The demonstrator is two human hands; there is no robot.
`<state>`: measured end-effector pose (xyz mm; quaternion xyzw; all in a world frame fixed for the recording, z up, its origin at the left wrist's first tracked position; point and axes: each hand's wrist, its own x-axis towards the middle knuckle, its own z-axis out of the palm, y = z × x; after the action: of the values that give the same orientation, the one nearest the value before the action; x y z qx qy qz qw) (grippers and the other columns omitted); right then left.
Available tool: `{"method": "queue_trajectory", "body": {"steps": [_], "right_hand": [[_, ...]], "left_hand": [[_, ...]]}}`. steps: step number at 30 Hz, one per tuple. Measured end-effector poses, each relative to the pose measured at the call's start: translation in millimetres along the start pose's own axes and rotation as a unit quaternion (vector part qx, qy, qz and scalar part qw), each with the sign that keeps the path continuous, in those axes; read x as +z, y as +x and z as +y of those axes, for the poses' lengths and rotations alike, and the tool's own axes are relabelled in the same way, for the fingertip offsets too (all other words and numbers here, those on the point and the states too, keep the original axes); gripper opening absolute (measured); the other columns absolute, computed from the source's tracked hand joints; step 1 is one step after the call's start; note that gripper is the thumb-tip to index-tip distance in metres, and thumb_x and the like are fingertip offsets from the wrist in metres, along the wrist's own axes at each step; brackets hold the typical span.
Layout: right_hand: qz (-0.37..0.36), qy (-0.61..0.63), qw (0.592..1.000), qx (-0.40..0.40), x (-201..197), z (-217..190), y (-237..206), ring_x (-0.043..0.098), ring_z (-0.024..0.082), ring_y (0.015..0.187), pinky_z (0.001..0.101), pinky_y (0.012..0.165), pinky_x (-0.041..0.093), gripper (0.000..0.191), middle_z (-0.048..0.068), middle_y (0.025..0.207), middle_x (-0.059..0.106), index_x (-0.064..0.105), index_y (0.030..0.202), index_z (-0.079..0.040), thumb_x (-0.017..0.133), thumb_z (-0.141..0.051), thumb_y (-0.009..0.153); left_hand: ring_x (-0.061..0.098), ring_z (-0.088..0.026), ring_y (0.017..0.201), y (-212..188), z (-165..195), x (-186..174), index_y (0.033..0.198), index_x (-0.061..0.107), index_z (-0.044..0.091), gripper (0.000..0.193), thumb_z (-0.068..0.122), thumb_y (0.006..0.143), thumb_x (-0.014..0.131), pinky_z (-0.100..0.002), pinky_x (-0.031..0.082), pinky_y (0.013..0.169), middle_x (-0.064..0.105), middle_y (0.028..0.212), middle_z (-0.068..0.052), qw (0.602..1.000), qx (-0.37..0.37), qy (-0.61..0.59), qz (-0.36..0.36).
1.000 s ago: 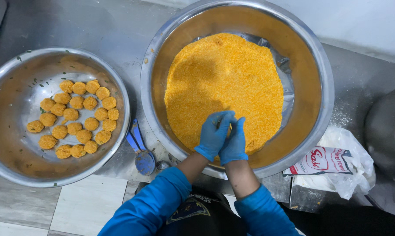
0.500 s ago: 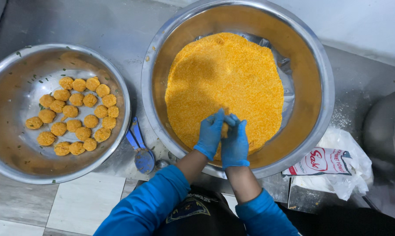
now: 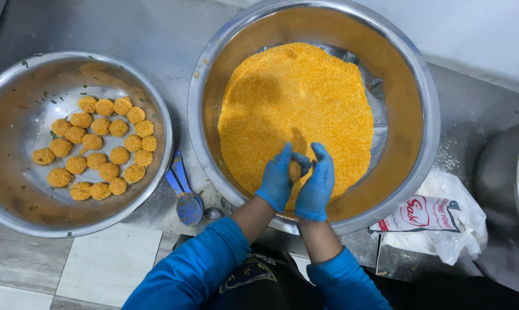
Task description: The person takes portions of an orange breadcrumb-coated mixture from a large metal bowl, rolls and presses the mixture between both gloved hands to form round balls, and places each finished ball into a second metal bowl alongside previously formed balls. The person repeats this shaping cycle continuously throughout the clip.
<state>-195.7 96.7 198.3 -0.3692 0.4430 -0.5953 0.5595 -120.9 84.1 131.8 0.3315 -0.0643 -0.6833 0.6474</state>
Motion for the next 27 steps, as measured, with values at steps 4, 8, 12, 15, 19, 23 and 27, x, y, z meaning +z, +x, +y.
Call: {"method": "queue_trajectory", "body": {"steps": [4, 8, 12, 15, 19, 23, 27], "right_hand": [[0.043, 0.202, 0.955, 0.214, 0.0, 13.1, 5.4, 0.063, 0.023, 0.117, 0.0409, 0.107, 0.045, 0.056, 0.011, 0.124, 0.068, 0.06, 0.129, -0.006, 0.042, -0.053, 0.104], [0.008, 0.265, 0.952, 0.152, -2.4, 24.4, 7.5, 0.062, 0.029, 0.113, 0.0496, 0.111, 0.044, 0.046, 0.015, 0.116, 0.065, 0.06, 0.125, -0.004, 0.048, -0.047, 0.115], [-0.074, -0.135, 0.974, -0.164, -3.6, 11.1, -2.2, 0.062, 0.026, 0.123, 0.0456, 0.127, 0.038, 0.049, 0.014, 0.121, 0.07, 0.064, 0.127, -0.002, 0.046, -0.046, 0.116], [-0.014, -0.057, 0.993, -0.098, -0.1, 2.5, -5.3, 0.055, 0.025, 0.132, 0.045, 0.119, 0.037, 0.05, 0.012, 0.133, 0.064, 0.06, 0.133, -0.004, 0.044, -0.047, 0.113], [0.032, 0.19, 0.966, 0.174, 2.9, 9.4, 0.5, 0.057, 0.024, 0.126, 0.0418, 0.111, 0.042, 0.054, 0.007, 0.135, 0.062, 0.057, 0.137, -0.011, 0.039, -0.051, 0.105], [-0.014, 0.257, 0.927, 0.273, -0.9, 19.7, 8.9, 0.06, 0.026, 0.12, 0.04, 0.108, 0.047, 0.054, 0.012, 0.13, 0.064, 0.057, 0.132, -0.007, 0.041, -0.051, 0.105], [-0.063, 0.025, 0.998, 0.002, -1.3, 14.4, 6.0, 0.058, 0.025, 0.113, 0.0417, 0.106, 0.046, 0.032, 0.016, 0.12, 0.061, 0.061, 0.132, -0.002, 0.053, -0.029, 0.118]], "left_hand": [[0.064, -0.028, 0.118, -12.4, 12.6, 9.9, 0.115, 0.071, 0.002, 0.045, 0.04, 0.119, 0.048, -0.042, 0.046, 0.109, 0.073, 0.119, -0.013, 0.868, 0.349, 0.353, -0.022], [0.065, -0.02, 0.092, -13.0, 19.7, 15.0, 0.122, 0.072, 0.01, 0.05, 0.049, 0.11, 0.043, -0.034, 0.056, 0.087, 0.069, 0.093, -0.007, 0.997, 0.062, 0.03, 0.043], [0.068, -0.02, 0.088, -9.5, 18.7, 6.1, 0.105, 0.069, 0.011, 0.053, 0.058, 0.103, 0.043, -0.037, 0.056, 0.072, 0.072, 0.094, -0.006, 0.986, -0.123, -0.103, 0.043], [0.067, -0.024, 0.088, -13.5, 17.1, 5.4, 0.102, 0.068, 0.007, 0.046, 0.05, 0.11, 0.055, -0.039, 0.055, 0.071, 0.071, 0.094, -0.011, 0.997, -0.067, -0.033, 0.022], [0.065, -0.024, 0.109, -26.6, 20.3, 16.0, 0.114, 0.07, 0.002, 0.039, 0.04, 0.109, 0.062, -0.041, 0.054, 0.091, 0.072, 0.11, -0.012, 0.925, 0.246, 0.287, -0.049], [0.066, -0.02, 0.112, -24.4, 21.6, 18.6, 0.122, 0.069, 0.006, 0.042, 0.042, 0.104, 0.057, -0.038, 0.053, 0.099, 0.072, 0.117, -0.008, 0.963, 0.198, 0.184, -0.016], [0.066, -0.019, 0.103, -5.3, 7.4, 5.0, 0.121, 0.067, 0.008, 0.047, 0.05, 0.103, 0.052, -0.036, 0.054, 0.095, 0.071, 0.113, -0.005, 0.995, -0.005, -0.096, 0.003]]}}
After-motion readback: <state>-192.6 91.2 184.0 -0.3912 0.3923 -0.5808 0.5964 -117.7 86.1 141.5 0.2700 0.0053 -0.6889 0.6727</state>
